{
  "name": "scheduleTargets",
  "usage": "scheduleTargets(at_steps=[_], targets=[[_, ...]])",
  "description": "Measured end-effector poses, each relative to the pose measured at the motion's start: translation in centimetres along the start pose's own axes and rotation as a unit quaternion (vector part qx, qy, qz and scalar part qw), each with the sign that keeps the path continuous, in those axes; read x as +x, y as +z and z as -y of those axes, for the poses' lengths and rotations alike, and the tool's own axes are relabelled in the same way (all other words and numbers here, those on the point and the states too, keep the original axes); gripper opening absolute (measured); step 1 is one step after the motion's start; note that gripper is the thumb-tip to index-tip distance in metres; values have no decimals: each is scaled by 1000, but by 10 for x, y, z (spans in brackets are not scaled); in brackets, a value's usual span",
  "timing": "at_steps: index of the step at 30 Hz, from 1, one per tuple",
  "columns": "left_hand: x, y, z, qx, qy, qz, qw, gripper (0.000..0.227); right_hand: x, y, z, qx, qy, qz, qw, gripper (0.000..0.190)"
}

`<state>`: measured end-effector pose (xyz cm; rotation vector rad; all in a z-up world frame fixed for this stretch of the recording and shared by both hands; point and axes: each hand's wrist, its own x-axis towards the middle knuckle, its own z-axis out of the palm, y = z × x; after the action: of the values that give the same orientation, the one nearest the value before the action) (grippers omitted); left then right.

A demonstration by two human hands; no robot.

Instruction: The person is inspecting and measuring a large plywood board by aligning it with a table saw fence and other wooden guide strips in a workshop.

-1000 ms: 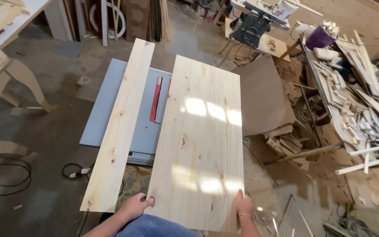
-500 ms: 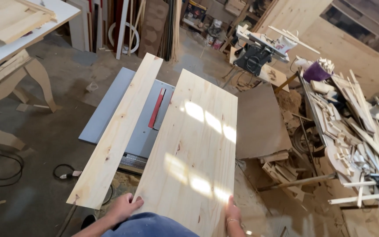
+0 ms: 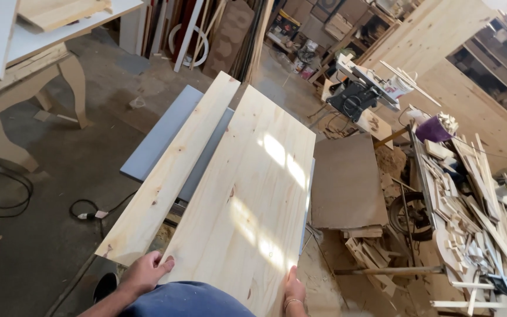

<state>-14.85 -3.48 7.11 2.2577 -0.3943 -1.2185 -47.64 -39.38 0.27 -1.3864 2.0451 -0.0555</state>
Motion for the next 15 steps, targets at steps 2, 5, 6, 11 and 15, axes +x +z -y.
scheduleTargets(at_steps=[2,5,6,11,15], targets=[[-3,-12,-2,-12,-9,-6,1000,49,-16,2,17,3,-11,0,1000,82],[-1,-25,1,-27,-29,-16,999,49,-50,2,48,87,-7,-27,996,68],[2,-31,1,-11,-33,-22,999,50,-61,1,61,77,3,-17,997,69],[17,-69,7,-21,-39,-28,999,52,-80,20,101,45,30,-16,998,82],[26,-88,14,-45,-33,-21,998,59,-111,24,114,59,34,-24,997,79]])
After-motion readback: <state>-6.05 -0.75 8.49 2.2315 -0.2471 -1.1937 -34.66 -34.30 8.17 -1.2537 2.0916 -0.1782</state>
